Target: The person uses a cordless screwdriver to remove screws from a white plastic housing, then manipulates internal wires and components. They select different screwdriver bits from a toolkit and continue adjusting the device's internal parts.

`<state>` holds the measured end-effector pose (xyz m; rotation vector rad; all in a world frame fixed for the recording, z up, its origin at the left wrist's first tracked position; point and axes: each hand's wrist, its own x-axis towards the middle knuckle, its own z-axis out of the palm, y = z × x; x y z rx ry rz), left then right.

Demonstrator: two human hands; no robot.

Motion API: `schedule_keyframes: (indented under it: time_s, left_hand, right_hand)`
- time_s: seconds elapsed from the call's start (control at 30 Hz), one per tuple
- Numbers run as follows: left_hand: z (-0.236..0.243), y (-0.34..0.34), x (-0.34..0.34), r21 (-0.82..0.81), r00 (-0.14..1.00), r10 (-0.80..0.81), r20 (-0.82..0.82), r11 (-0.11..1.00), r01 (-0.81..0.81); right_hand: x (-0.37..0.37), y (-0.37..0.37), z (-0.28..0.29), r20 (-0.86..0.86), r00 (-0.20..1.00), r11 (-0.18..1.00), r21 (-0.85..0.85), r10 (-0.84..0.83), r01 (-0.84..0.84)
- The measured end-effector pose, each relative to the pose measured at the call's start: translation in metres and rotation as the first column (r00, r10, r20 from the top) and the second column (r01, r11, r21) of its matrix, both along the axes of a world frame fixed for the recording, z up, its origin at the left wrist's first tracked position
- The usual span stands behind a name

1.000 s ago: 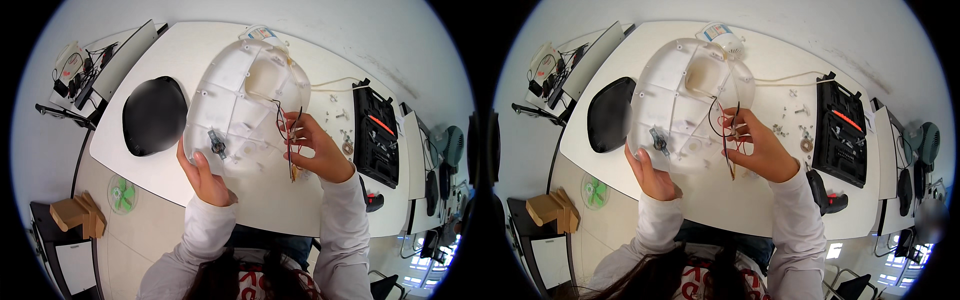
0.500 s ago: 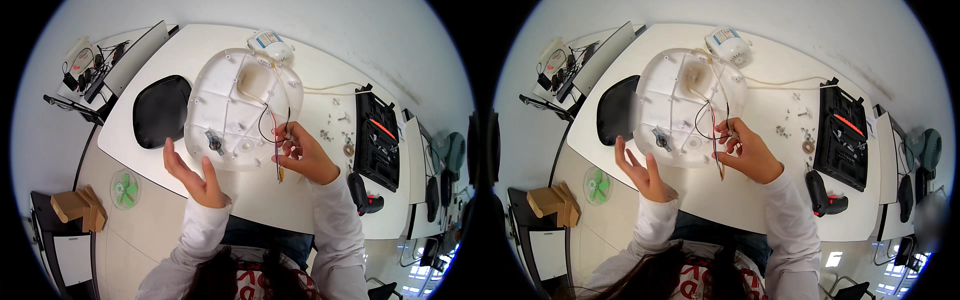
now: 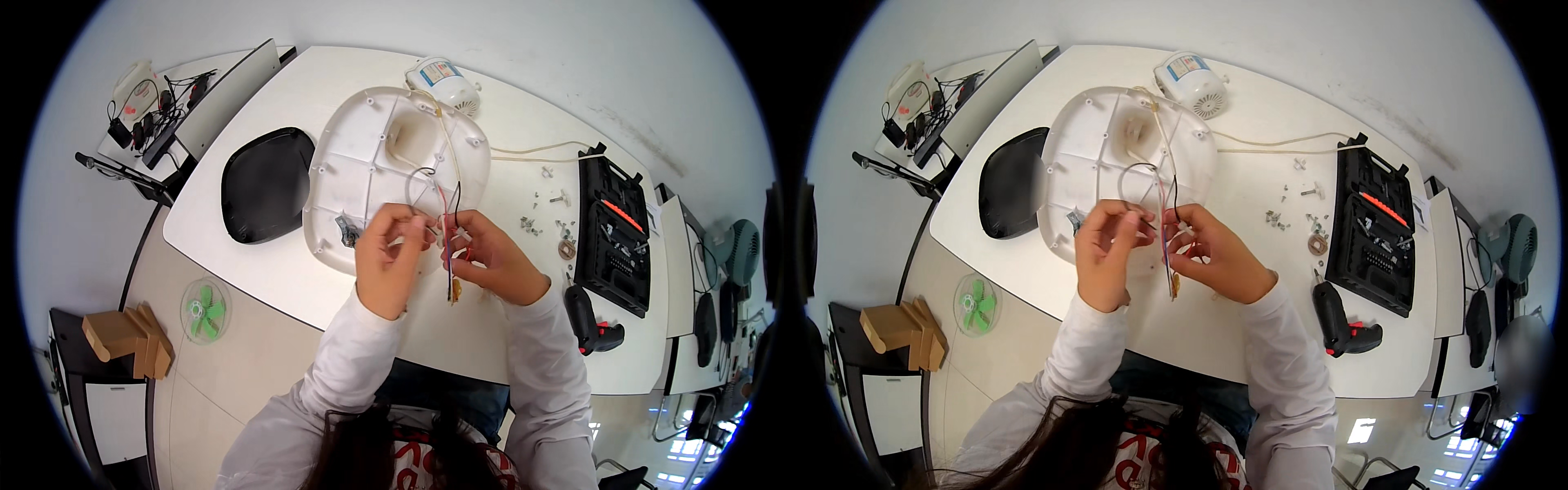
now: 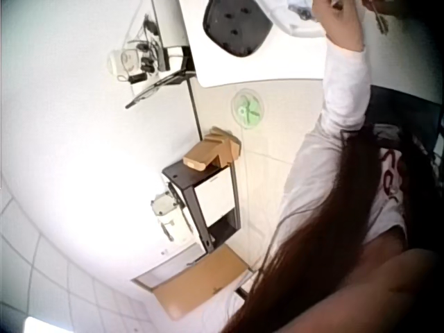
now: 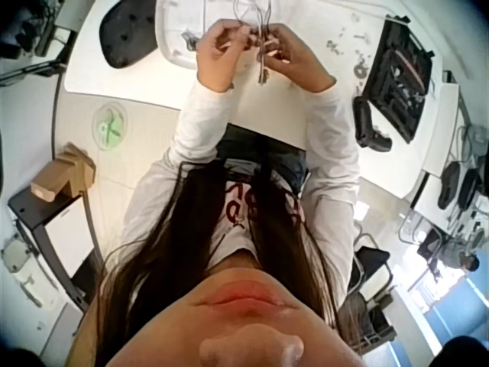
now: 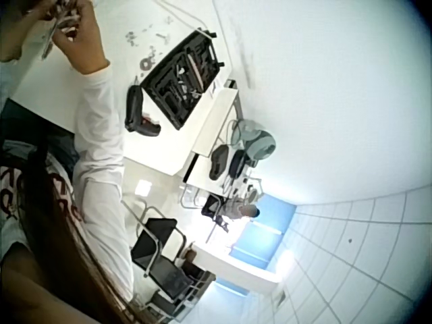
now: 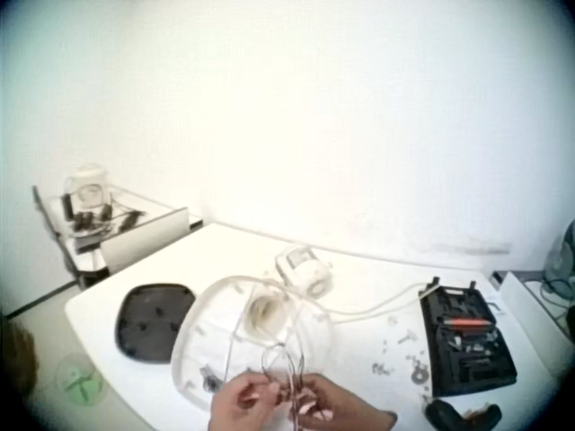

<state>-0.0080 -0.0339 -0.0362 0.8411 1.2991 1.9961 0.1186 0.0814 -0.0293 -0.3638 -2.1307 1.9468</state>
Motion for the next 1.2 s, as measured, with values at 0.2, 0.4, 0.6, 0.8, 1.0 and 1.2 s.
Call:
schedule_keyframes:
  time_s: [0.2, 0.4, 0.6, 0.8, 1.0, 1.2]
  left_hand:
    - [0.002, -0.007, -0.005, -0.036, 0.998, 0.0, 0.063, 0.999, 0.002]
    - [-0.001, -0.005, -0.006, -0.008, 0.998, -0.045, 0.053, 0.999, 0.045]
    - [-0.004, -0.004, -0.003, 0.017, 0.988, -0.083, 0.128, 0.997, 0.082]
    - [-0.007, -0.001, -0.005, -0.009, 0.985, -0.12, 0.121, 0.993, 0.122]
    - [-0.011, -0.001, -0.006, 0.026, 0.987, -0.125, 0.104, 0.992, 0.123]
    - [-0.015, -0.002, -0.007, 0.013, 0.988, -0.135, 0.081, 0.991, 0.134]
  right_hand:
    - [0.007, 0.003, 0.007, -0.08, 0.991, 0.977, -0.192, -0.109, 0.092]
    - [0.003, 0.001, 0.002, -0.084, 0.971, 0.954, -0.22, -0.225, 0.202]
    - [0.001, -0.004, 0.01, -0.103, 0.949, 0.943, -0.187, -0.297, 0.274]
    - [-0.001, -0.004, 0.015, -0.136, 0.941, 0.942, -0.178, -0.311, 0.286]
    - [-0.002, -0.004, 0.012, -0.156, 0.958, 0.96, -0.19, -0.239, 0.208]
    - [-0.005, -0.004, 0.007, -0.074, 0.974, 0.977, -0.019, -0.214, 0.213]
